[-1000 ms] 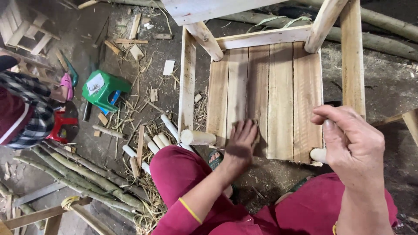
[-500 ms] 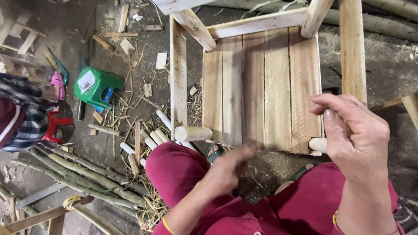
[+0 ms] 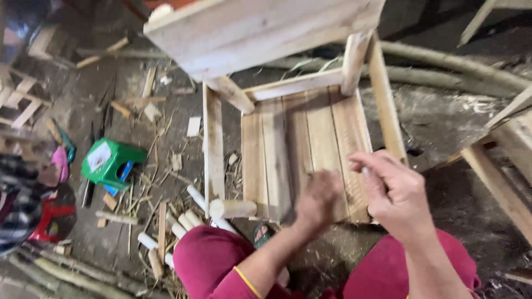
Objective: The person sands the seat and frame of a wooden chair using a sanding block. They then use a hand saw to cut a piece of wood and sand the edges of the chair frame.
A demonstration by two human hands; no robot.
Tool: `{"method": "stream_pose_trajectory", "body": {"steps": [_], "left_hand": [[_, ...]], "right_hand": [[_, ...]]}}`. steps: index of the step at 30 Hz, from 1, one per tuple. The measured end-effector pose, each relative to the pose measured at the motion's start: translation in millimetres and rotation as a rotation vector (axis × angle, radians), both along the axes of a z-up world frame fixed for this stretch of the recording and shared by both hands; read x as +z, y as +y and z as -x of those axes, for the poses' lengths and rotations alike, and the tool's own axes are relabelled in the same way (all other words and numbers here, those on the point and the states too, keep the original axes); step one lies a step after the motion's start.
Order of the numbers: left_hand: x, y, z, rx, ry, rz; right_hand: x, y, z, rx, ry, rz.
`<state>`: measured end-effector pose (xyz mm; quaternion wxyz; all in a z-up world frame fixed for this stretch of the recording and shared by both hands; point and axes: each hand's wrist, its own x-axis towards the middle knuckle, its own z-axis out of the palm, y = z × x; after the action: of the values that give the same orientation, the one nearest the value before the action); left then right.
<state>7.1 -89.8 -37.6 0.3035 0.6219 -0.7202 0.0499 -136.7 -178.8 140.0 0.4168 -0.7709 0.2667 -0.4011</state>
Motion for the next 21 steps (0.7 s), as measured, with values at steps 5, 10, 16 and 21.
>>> {"method": "stream_pose_trajectory", "body": {"steps": [5, 10, 16, 21], "left_hand": [[-19, -46, -72, 0.363, -0.136, -0.351], [126, -58, -50, 0.377, 0.494, -0.414], [257, -70, -119, 0.553, 0.316, 0.529], [286, -149, -132, 1.044, -0.434, 0.493]], "right_hand": [[4, 3, -2, 0.003, -0.053, 0.012], [2, 0, 0, 0.046, 0.068, -0.132], [-7, -1, -2, 0.064, 0.082, -0.134], [-8, -1, -1, 0.024, 0.094, -0.023]]}}
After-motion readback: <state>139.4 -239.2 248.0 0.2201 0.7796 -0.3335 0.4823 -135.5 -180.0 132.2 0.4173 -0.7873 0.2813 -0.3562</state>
